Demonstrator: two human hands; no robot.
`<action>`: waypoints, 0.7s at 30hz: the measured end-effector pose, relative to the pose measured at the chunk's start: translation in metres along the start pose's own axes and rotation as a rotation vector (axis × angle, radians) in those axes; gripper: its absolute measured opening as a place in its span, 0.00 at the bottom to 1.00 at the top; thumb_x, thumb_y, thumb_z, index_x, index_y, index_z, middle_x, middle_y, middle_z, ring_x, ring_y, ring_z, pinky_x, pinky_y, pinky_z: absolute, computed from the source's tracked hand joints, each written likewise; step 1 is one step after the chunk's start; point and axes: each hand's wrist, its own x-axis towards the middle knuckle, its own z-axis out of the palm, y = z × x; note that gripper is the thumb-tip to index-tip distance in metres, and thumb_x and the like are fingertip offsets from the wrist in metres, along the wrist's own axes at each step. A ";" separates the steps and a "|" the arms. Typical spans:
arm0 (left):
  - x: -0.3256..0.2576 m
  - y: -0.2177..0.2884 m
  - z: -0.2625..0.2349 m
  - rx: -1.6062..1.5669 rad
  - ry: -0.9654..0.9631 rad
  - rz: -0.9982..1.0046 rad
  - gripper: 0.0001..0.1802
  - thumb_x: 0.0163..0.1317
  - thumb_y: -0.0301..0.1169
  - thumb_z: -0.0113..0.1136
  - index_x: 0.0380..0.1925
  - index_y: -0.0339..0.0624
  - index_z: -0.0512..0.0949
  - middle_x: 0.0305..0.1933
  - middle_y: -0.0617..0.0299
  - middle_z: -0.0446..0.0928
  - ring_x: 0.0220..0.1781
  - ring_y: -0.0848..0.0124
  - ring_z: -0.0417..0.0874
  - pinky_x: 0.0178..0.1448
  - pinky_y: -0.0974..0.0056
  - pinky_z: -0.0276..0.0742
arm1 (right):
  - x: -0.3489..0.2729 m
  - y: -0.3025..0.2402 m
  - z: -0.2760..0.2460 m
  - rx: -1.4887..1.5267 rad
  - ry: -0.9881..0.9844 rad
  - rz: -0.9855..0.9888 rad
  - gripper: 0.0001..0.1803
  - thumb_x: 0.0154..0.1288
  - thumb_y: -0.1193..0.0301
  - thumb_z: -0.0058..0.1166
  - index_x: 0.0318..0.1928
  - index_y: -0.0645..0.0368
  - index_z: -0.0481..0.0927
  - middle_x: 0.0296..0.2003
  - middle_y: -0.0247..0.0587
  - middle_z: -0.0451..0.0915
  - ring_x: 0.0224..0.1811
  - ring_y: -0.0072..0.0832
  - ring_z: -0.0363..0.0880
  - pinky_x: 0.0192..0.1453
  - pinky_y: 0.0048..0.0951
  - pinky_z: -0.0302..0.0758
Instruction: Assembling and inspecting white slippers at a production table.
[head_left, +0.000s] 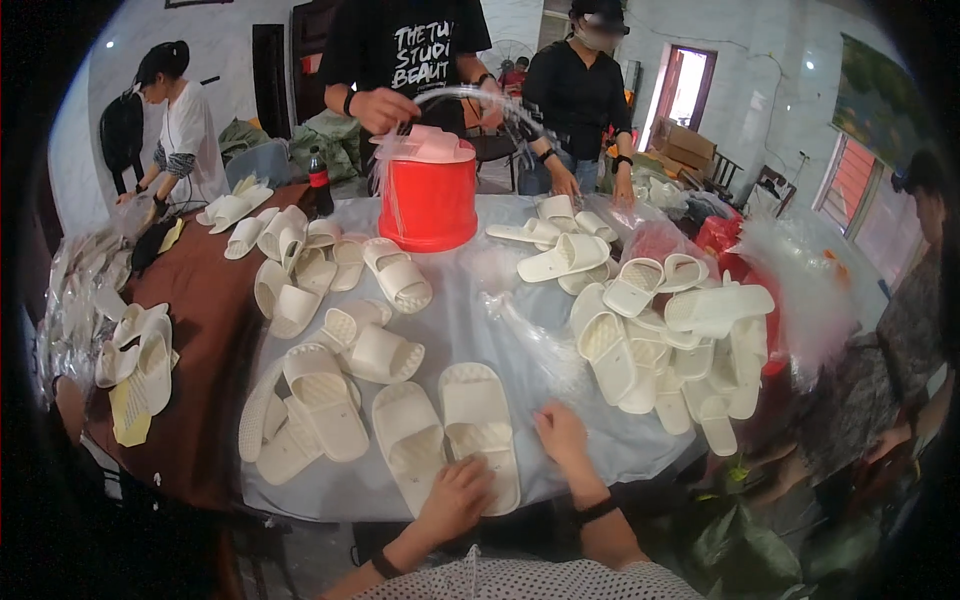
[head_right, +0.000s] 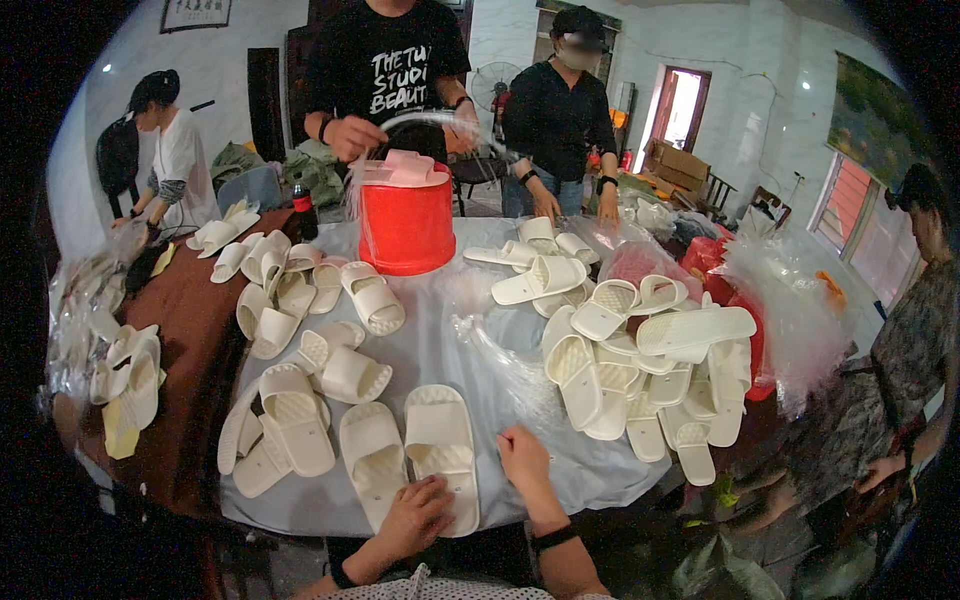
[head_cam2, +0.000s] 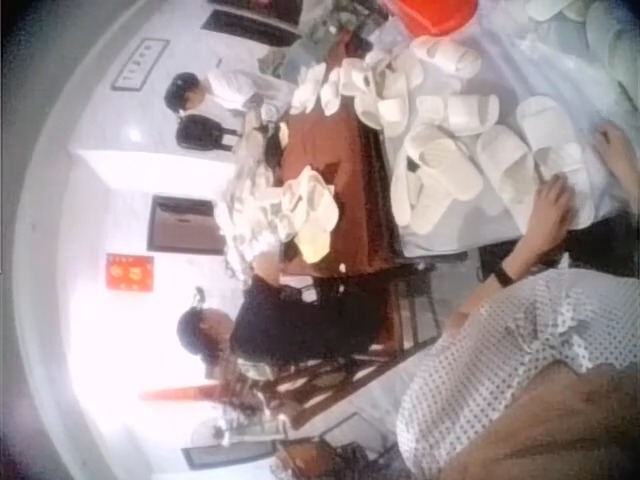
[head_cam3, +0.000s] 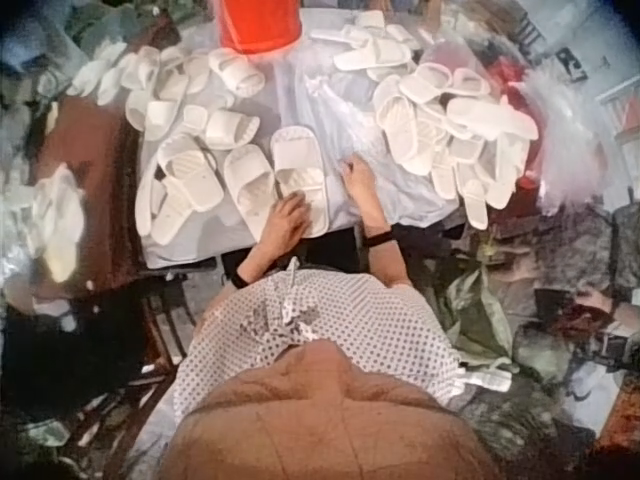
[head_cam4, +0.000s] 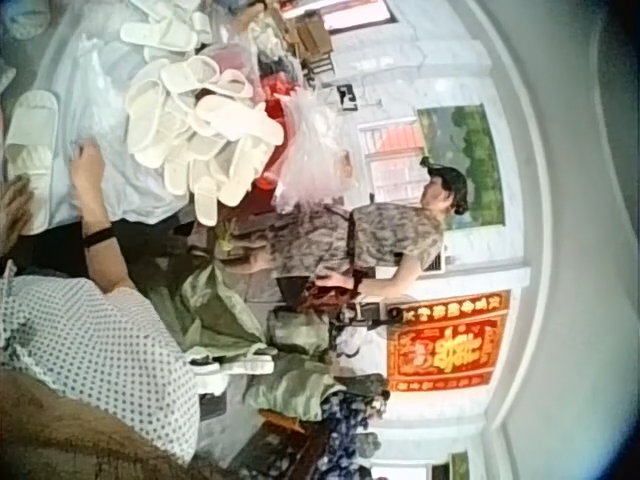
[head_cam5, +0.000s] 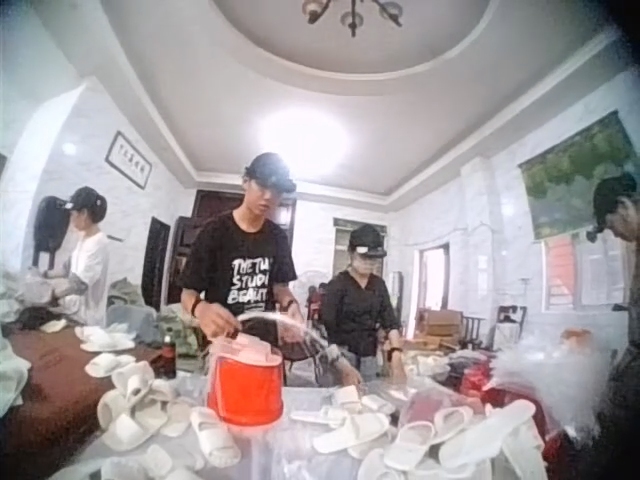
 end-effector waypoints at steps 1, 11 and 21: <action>0.000 -0.002 0.001 -0.007 0.000 -0.004 0.23 0.51 0.34 0.64 0.49 0.45 0.74 0.57 0.55 0.69 0.63 0.55 0.66 0.61 0.52 0.63 | -0.002 0.003 -0.004 0.083 -0.035 0.047 0.10 0.58 0.65 0.56 0.33 0.58 0.76 0.30 0.47 0.77 0.34 0.46 0.77 0.38 0.42 0.73; 0.006 0.002 -0.008 -0.022 0.028 -0.007 0.18 0.52 0.31 0.61 0.45 0.42 0.74 0.56 0.54 0.69 0.62 0.55 0.67 0.58 0.51 0.64 | 0.013 0.041 -0.023 -0.185 0.195 -0.006 0.08 0.56 0.69 0.57 0.35 0.57 0.77 0.29 0.47 0.76 0.38 0.43 0.76 0.38 0.40 0.72; 0.002 0.004 -0.009 -0.041 0.005 -0.014 0.19 0.52 0.32 0.64 0.45 0.44 0.76 0.57 0.55 0.70 0.62 0.55 0.68 0.59 0.52 0.65 | 0.000 0.033 -0.041 0.020 0.234 0.059 0.07 0.53 0.69 0.61 0.30 0.59 0.80 0.27 0.45 0.79 0.27 0.40 0.77 0.34 0.36 0.72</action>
